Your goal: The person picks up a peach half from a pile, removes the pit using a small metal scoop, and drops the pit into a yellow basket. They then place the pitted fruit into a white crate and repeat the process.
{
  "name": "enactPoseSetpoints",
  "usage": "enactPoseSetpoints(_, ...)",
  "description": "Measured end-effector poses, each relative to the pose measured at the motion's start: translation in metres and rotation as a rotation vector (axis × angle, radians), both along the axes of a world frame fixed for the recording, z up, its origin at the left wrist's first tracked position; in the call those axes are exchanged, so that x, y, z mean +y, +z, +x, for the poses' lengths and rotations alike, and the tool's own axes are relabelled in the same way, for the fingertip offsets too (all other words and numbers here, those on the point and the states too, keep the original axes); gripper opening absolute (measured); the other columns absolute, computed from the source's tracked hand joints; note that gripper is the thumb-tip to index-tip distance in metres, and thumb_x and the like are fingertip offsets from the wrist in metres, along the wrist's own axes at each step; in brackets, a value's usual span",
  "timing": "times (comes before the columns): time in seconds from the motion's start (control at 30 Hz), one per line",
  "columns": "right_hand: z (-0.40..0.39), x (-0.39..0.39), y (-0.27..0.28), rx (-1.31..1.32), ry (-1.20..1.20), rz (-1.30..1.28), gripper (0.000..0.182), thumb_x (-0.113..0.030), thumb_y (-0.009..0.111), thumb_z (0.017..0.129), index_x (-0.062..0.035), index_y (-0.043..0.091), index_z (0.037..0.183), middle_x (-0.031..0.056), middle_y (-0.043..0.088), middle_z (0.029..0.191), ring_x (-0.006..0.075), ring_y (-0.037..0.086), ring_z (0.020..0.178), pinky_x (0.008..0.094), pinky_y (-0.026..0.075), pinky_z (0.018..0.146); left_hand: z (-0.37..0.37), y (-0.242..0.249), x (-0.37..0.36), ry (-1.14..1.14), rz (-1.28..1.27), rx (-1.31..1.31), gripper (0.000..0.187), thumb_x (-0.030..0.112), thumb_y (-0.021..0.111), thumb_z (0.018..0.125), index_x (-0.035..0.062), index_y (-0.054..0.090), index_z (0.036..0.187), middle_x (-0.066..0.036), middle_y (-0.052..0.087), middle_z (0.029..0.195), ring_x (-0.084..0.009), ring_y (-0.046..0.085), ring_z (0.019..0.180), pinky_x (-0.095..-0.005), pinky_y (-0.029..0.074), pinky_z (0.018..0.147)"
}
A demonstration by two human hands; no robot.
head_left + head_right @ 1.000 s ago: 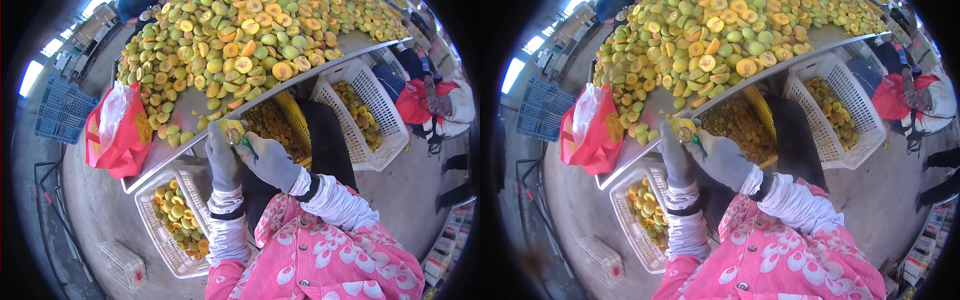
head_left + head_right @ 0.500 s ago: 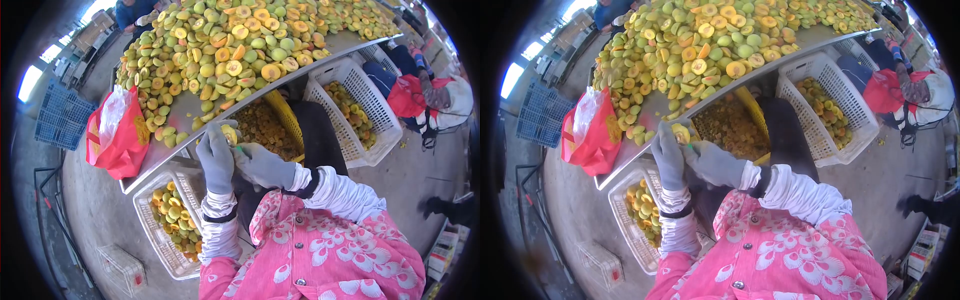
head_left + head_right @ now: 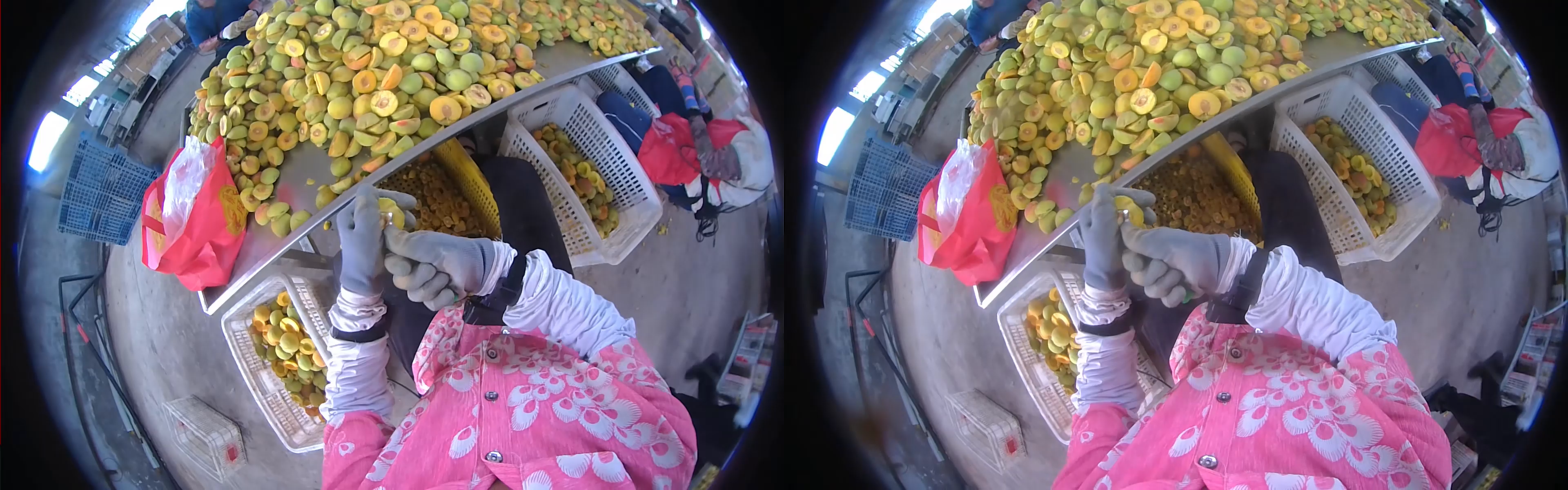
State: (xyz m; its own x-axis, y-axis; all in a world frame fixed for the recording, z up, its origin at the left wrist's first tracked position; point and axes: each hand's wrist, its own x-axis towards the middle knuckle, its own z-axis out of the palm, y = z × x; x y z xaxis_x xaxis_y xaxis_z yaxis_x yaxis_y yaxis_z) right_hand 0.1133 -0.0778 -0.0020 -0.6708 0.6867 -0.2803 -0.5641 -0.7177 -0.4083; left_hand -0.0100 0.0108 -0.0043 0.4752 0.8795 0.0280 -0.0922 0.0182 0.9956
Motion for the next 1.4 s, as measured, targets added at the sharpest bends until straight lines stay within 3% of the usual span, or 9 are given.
enactPoseSetpoints(0.43, 0.028, 0.003, -0.051, -0.159, 0.004, 0.144, 0.048, -0.057, 0.043, 0.101, -0.0172, 0.046, 0.075, -0.0108, 0.029, 0.058, 0.0028, 0.022, 0.044, 0.0207, 0.019, 0.039, 0.024, -0.087, 0.022, 0.031, -0.477, -0.255, 0.053, 0.041, 0.035, 0.105, -0.0044, 0.063, 0.1, -0.012, 0.067, 0.082, -0.0172, 0.06, 0.062, -0.0291, 0.051, 0.058)
enactPoseSetpoints(0.53, 0.036, -0.01, -0.059, -0.627, -0.093, 0.005, 0.048, -0.058, 0.045, 0.1, -0.0144, 0.055, 0.082, -0.01, 0.036, 0.061, 0.004, 0.03, 0.048, 0.0219, 0.028, 0.044, 0.021, -0.102, 0.03, 0.184, -0.406, -0.208, 0.05, 0.045, 0.04, 0.103, 0.0001, 0.063, 0.109, -0.011, 0.068, 0.088, -0.0149, 0.058, 0.063, -0.0251, 0.047, 0.055)
enactPoseSetpoints(0.63, 0.044, -0.008, -0.113, -1.909, -0.293, 0.497, 0.043, -0.044, 0.061, 0.095, -0.0017, 0.059, 0.097, 0.0176, 0.067, 0.082, 0.036, 0.067, 0.078, 0.0391, 0.05, 0.068, 0.012, -0.1, 0.035, 0.146, -0.393, -0.309, 0.051, 0.046, 0.039, 0.103, 0.0013, 0.058, 0.119, -0.013, 0.067, 0.098, -0.0141, 0.055, 0.066, -0.0246, 0.045, 0.057)
enactPoseSetpoints(0.87, 0.001, -0.006, -0.066, -1.47, -0.525, 0.406, 0.031, -0.032, 0.061, 0.096, -0.0012, 0.054, 0.098, 0.0249, 0.065, 0.085, 0.042, 0.066, 0.084, 0.0454, 0.048, 0.072, 0.011, -0.093, 0.007, 0.067, -0.487, -0.58, 0.043, 0.037, 0.043, 0.103, 0.0019, 0.059, 0.12, -0.014, 0.066, 0.102, -0.0196, 0.059, 0.079, -0.0329, 0.05, 0.069)
enactPoseSetpoints(0.93, -0.004, -0.007, -0.068, -1.478, -0.524, 0.425, 0.031, -0.031, 0.061, 0.096, -0.0014, 0.054, 0.097, 0.025, 0.063, 0.081, 0.0412, 0.066, 0.081, 0.0453, 0.048, 0.071, -0.003, -0.097, 0.005, 0.247, 0.77, 0.226, 0.032, 0.025, 0.052, 0.1, -0.0012, 0.06, 0.117, -0.014, 0.066, 0.102, -0.0209, 0.061, 0.087, -0.0339, 0.053, 0.074)
enactPoseSetpoints(1.0, -0.002, -0.008, -0.084, -1.431, -0.542, 0.435, 0.032, -0.033, 0.06, 0.096, -0.0021, 0.052, 0.093, 0.0211, 0.062, 0.074, 0.0356, 0.063, 0.066, 0.0436, 0.046, 0.061, -0.041, -0.083, -0.008, 0.317, -0.048, -0.18, 0.024, 0.011, 0.058, 0.093, -0.0035, 0.061, 0.113, -0.013, 0.066, 0.099, -0.0207, 0.063, 0.09, -0.0312, 0.054, 0.077)
enactPoseSetpoints(1.13, 0.002, -0.006, -0.09, -1.201, -0.468, 0.242, 0.03, -0.033, 0.06, 0.097, -0.005, 0.051, 0.092, 0.0073, 0.058, 0.066, 0.0165, 0.056, 0.05, 0.0337, 0.042, 0.048, -0.185, -0.088, 0.002, 0.74, 0.541, 0.871, 0.011, 0.008, 0.068, 0.082, -0.002, 0.068, 0.085, -0.016, 0.067, 0.094, -0.0289, 0.064, 0.088, -0.0381, 0.05, 0.085)
enactPoseSetpoints(1.3, -0.002, 0.006, -0.099, -1.315, -0.406, 0.294, 0.034, -0.037, 0.064, 0.094, -0.0058, 0.051, 0.095, 0.008, 0.059, 0.066, 0.0157, 0.057, 0.05, 0.0321, 0.044, 0.048, -0.095, -0.01, 0.058, 0.458, 0.204, 0.518, 0.025, 0.009, 0.063, 0.092, -0.0032, 0.065, 0.114, -0.017, 0.068, 0.103, -0.0264, 0.065, 0.092, -0.0361, 0.051, 0.084)
enactPoseSetpoints(1.4, 0.015, 0.007, -0.11, -1.277, -0.414, 0.271, 0.032, -0.035, 0.062, 0.096, -0.0047, 0.051, 0.098, 0.0099, 0.062, 0.072, 0.0193, 0.062, 0.058, 0.0344, 0.047, 0.055, -0.029, -0.075, 0.17, 0.204, 0.315, 0.596, 0.04, 0.019, 0.063, 0.092, -0.0006, 0.059, 0.127, -0.018, 0.07, 0.104, -0.0236, 0.068, 0.09, -0.034, 0.052, 0.08)
